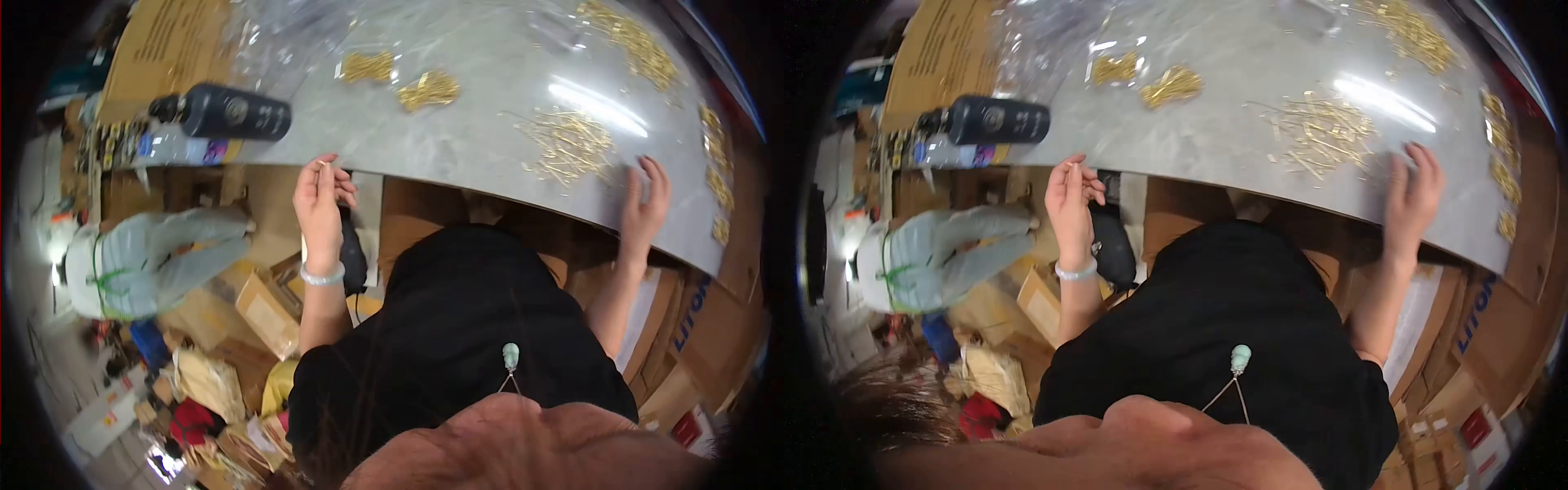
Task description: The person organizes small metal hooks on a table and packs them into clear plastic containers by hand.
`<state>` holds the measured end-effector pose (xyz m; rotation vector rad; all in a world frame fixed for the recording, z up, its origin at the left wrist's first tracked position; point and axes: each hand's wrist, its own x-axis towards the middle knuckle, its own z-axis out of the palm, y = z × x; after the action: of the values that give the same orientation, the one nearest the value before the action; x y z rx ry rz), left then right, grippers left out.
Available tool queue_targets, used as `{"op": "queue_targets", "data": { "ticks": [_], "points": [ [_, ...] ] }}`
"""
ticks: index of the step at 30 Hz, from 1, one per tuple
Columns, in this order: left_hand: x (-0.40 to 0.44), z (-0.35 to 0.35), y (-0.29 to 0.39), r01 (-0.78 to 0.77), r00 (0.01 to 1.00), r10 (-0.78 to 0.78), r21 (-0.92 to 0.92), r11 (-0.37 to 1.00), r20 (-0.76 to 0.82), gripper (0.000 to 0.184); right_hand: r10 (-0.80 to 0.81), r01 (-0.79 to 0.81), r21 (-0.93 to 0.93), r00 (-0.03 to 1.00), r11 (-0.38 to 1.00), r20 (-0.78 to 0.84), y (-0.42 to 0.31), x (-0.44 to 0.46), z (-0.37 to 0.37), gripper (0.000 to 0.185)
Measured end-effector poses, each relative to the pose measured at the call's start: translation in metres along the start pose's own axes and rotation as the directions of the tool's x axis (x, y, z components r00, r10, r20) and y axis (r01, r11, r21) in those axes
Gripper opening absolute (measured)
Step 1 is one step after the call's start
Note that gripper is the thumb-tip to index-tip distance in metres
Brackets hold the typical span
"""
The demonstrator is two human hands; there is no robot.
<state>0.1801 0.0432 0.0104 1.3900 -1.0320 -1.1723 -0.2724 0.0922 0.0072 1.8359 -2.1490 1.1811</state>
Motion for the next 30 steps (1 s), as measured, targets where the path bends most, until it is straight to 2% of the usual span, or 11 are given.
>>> {"op": "queue_targets", "data": {
  "ticks": [3, 9, 11, 12, 15, 17, 19, 22, 25, 28, 30],
  "points": [
    [0.007, -0.035, -0.039, 0.046, 0.996, -0.048, -0.023, 0.999, -0.078, 0.018, 0.131, -0.131, 0.095, 0.991, 0.987, 0.0, 0.018, -0.004, 0.006, 0.021],
    [0.017, -0.062, -0.097, 0.152, 0.983, -0.094, 0.419, 0.895, -0.156, 0.015, 0.073, -0.073, 0.085, 0.997, 0.994, 0.012, 0.016, -0.006, 0.007, 0.018],
    [0.021, -0.072, -0.116, 0.171, 0.985, -0.106, 0.731, 0.66, -0.135, 0.018, 0.086, -0.088, 0.103, 0.996, 0.991, 0.024, 0.017, -0.007, 0.007, 0.018],
    [0.027, -0.087, -0.151, -0.055, 0.996, 0.084, 0.929, 0.365, 0.026, 0.021, 0.073, -0.075, 0.079, 0.997, 0.994, 0.027, 0.015, -0.005, 0.007, 0.018],
    [0.049, -0.113, -0.214, -0.333, 0.938, -0.11, 0.943, -0.021, 0.328, 0.023, 0.036, -0.038, 0.024, 0.998, 0.999, 0.047, 0.011, -0.003, 0.006, 0.017],
    [0.061, -0.113, -0.223, -0.253, 0.93, -0.263, 0.966, 0.055, 0.259, 0.025, 0.03, -0.03, 0.009, 0.998, 0.999, 0.052, 0.011, -0.004, 0.006, 0.017],
    [0.065, -0.12, -0.235, -0.227, 0.937, -0.228, 0.956, 0.187, 0.266, 0.024, 0.038, -0.039, 0.015, 0.998, 0.999, 0.047, 0.013, -0.006, 0.007, 0.017],
    [0.069, -0.139, -0.261, -0.434, 0.9, -0.003, 0.896, 0.092, 0.436, 0.022, 0.045, -0.046, 0.005, 0.998, 0.999, 0.04, 0.012, -0.005, 0.008, 0.016],
    [0.07, -0.15, -0.269, -0.385, 0.923, 0.061, 0.906, 0.176, 0.381, 0.025, 0.026, -0.026, -0.002, 1.0, 1.0, 0.013, 0.011, -0.004, 0.008, 0.016],
    [0.053, -0.139, -0.236, -0.198, 0.973, -0.028, 0.893, 0.404, 0.228, 0.032, 0.146, -0.151, 0.063, 0.986, 0.987, 0.075, 0.027, -0.009, 0.008, 0.034],
    [0.044, -0.136, -0.217, -0.206, 0.976, 0.03, 0.876, 0.437, 0.214, 0.033, -0.02, 0.024, -0.018, 0.979, 1.0, 0.201, 0.017, -0.003, 0.005, 0.062]
  ]
}}
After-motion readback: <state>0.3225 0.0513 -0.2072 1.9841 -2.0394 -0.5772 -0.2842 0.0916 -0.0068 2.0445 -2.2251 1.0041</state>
